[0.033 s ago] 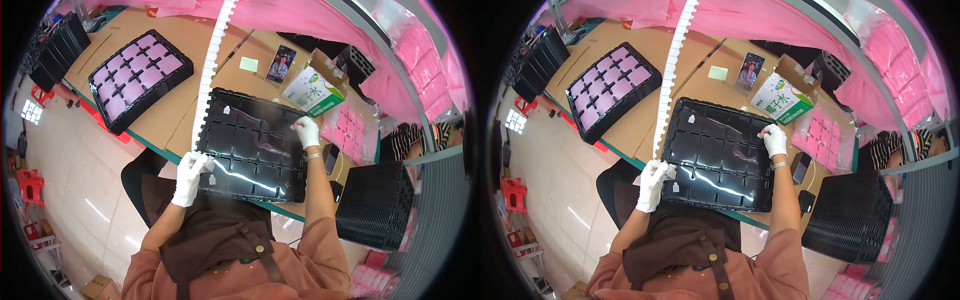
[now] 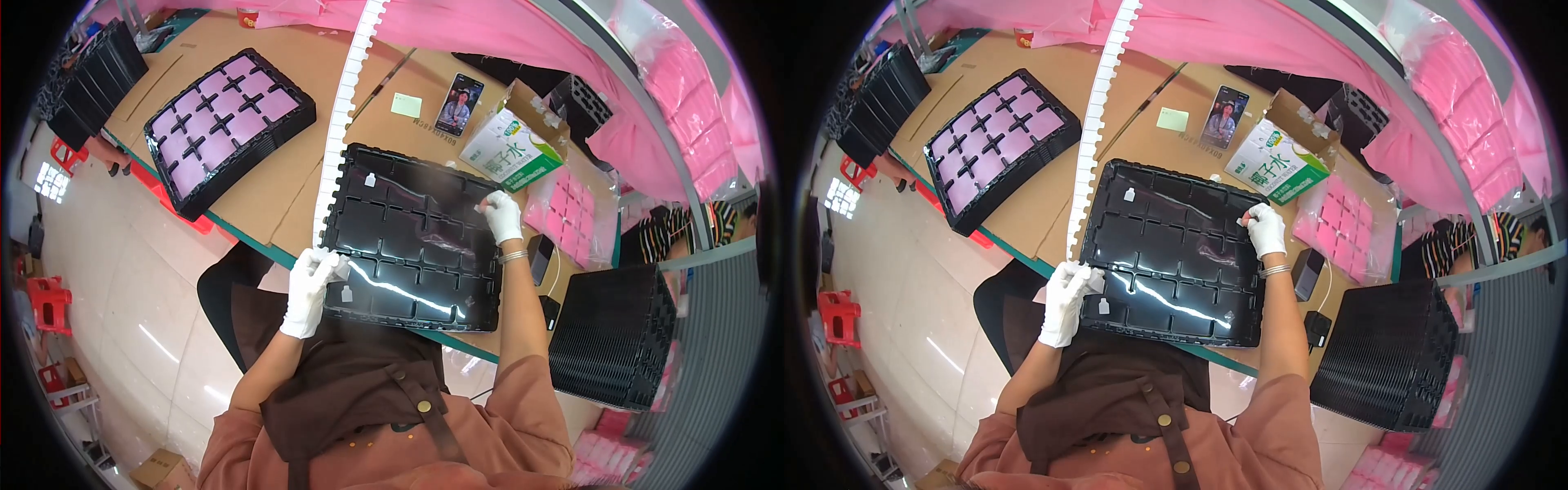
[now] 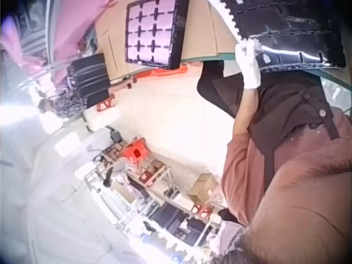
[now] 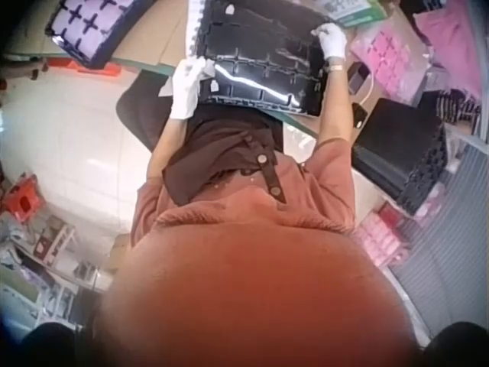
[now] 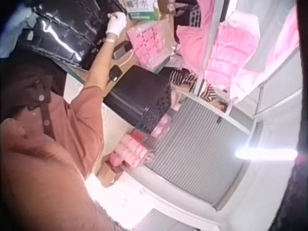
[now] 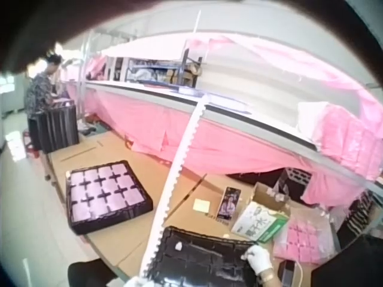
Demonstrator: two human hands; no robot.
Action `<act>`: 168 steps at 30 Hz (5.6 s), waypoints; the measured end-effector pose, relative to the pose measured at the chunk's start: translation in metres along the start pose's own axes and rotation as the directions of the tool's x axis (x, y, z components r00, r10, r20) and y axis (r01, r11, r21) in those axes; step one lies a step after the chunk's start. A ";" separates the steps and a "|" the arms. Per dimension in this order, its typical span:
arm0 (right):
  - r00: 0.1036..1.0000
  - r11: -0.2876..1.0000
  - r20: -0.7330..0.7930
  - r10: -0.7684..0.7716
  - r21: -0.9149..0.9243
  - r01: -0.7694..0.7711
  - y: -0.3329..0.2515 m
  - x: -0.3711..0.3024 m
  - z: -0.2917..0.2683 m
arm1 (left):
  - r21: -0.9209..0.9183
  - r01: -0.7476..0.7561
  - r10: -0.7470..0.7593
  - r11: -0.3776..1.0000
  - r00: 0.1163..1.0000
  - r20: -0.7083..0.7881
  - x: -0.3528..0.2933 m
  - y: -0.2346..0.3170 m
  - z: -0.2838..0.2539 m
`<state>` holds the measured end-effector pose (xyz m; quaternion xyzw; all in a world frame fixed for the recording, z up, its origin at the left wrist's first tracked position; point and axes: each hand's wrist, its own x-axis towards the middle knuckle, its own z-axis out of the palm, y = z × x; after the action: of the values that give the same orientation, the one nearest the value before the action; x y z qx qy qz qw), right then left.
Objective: The person places pink plastic foam inserts into a black plastic grid tray by hand, fitting them into the grid on an assembly line.
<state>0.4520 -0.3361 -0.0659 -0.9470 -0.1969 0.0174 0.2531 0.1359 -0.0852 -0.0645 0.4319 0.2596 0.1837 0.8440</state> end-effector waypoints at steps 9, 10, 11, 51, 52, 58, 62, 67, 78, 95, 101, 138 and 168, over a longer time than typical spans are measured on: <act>0.972 0.920 -0.116 0.202 -0.319 -0.229 -0.025 0.008 0.013 | 0.030 -0.010 0.010 0.999 1.000 0.004 0.000 -0.003 -0.001; 0.974 0.920 -0.112 0.198 -0.320 -0.225 -0.025 0.009 0.013 | 0.025 -0.020 0.020 0.999 1.000 0.008 0.000 -0.003 -0.001; 0.979 0.924 -0.100 0.177 -0.326 -0.200 -0.026 0.009 0.012 | 0.023 -0.021 0.021 1.000 1.000 0.003 -0.001 -0.003 -0.001; 0.932 0.895 0.124 -0.342 -0.260 0.363 -0.204 0.014 0.103 | -0.196 -0.047 0.057 0.979 0.997 0.043 0.001 -0.007 -0.009; 0.932 0.895 0.124 -0.340 -0.261 0.361 -0.199 0.014 0.107 | -0.183 -0.068 0.078 0.981 0.996 0.048 0.001 -0.009 -0.009; 0.915 0.893 -0.120 -0.384 0.204 0.402 -0.178 -0.016 0.100 | -0.202 -0.050 0.055 0.978 0.998 0.022 0.001 -0.009 -0.009; 0.890 0.878 0.201 -0.410 0.350 0.326 -0.184 -0.096 0.072 | -0.243 -0.088 0.086 0.966 0.996 -0.019 0.001 -0.007 -0.012; 0.730 0.759 0.347 -0.589 -0.073 0.647 -0.205 -0.155 0.074 | -0.247 -0.139 0.125 0.959 0.990 -0.072 0.001 0.002 -0.016; 0.743 0.783 0.372 -0.556 -0.066 0.619 -0.208 -0.172 0.070 | -0.184 -0.172 0.124 0.968 0.961 -0.247 -0.013 0.023 -0.038; 0.815 0.913 -0.557 -0.158 0.233 0.336 -0.142 -0.010 -0.047 | 0.261 -0.119 0.173 0.958 0.965 -0.197 0.005 0.024 -0.061; 0.979 0.881 -0.136 0.152 0.467 -0.072 0.012 0.166 -0.117 | 0.569 -0.061 0.167 0.820 0.977 -0.136 0.035 0.024 -0.056; 0.545 0.976 -0.838 0.019 0.133 0.170 -0.015 -0.043 -0.191 | 0.390 -0.587 0.143 0.709 0.662 0.736 0.033 0.062 0.267; 0.926 0.199 0.287 -0.244 0.950 -0.242 -0.055 -0.095 -0.105 | 0.259 -0.300 0.298 0.918 0.953 0.047 0.001 0.092 0.073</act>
<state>0.3584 -0.3780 0.0463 -0.5466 -0.1858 0.3194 0.7515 0.1729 -0.0794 0.0470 0.5752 0.2098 0.2730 0.7420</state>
